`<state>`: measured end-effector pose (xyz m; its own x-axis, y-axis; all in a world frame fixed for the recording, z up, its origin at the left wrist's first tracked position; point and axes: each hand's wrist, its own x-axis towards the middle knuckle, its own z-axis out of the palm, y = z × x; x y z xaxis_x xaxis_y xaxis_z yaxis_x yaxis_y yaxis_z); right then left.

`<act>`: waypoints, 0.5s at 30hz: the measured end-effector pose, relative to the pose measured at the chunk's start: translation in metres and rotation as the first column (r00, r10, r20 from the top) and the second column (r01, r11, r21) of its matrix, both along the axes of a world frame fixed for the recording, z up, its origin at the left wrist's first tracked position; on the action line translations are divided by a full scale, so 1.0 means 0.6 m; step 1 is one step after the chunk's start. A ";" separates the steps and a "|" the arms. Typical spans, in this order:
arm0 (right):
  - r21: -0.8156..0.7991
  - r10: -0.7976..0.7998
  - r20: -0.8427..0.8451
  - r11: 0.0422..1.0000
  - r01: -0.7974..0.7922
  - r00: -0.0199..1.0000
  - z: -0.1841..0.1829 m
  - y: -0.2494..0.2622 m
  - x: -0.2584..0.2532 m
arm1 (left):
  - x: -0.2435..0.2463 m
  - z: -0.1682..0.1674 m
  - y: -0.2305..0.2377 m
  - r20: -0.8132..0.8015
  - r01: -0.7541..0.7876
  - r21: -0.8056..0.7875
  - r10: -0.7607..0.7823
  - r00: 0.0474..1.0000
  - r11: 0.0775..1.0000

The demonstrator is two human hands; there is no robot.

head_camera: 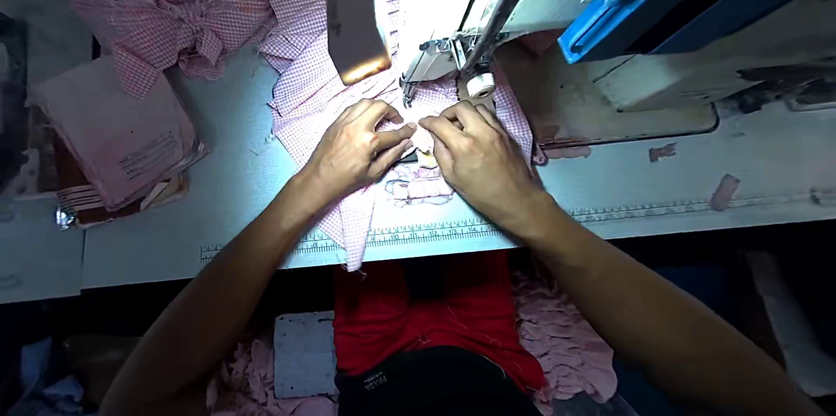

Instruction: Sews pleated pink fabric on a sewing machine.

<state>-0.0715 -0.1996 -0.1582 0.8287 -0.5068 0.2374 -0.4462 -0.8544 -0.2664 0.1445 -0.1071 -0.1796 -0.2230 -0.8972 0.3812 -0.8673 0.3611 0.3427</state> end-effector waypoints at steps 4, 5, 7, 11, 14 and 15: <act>0.024 0.001 0.017 1.000 -0.002 1.000 0.001 -0.008 0.003 | 0.041 0.013 0.000 0.087 0.130 0.026 -0.132 0.987 0.991; 0.040 -0.001 0.024 0.999 0.000 1.000 0.003 -0.007 0.002 | 0.036 0.023 -0.001 0.105 0.106 0.053 -0.111 0.988 0.993; 0.085 0.011 0.014 0.996 -0.012 1.000 0.013 -0.004 -0.003 | -0.001 0.038 -0.002 0.102 -0.012 0.089 0.003 0.995 0.996; 0.157 -0.015 -0.044 0.987 0.022 0.999 0.013 -0.035 0.013 | -0.050 0.002 -0.007 -0.008 -0.157 -0.033 0.157 0.988 0.987; 0.123 0.027 -0.094 0.992 -0.016 0.995 0.004 -0.046 0.023 | -0.045 -0.010 -0.010 -0.029 -0.113 -0.120 0.110 0.993 0.986; 0.091 0.021 -0.132 0.996 -0.009 0.991 0.005 -0.044 0.025 | -0.042 -0.009 -0.006 -0.033 -0.070 -0.128 0.066 0.997 0.989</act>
<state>-0.0568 -0.2261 -0.1552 0.8576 -0.5082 0.0789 -0.4697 -0.8365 -0.2823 0.1192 -0.1109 -0.1848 -0.1501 -0.8529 0.5001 -0.8818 0.3442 0.3224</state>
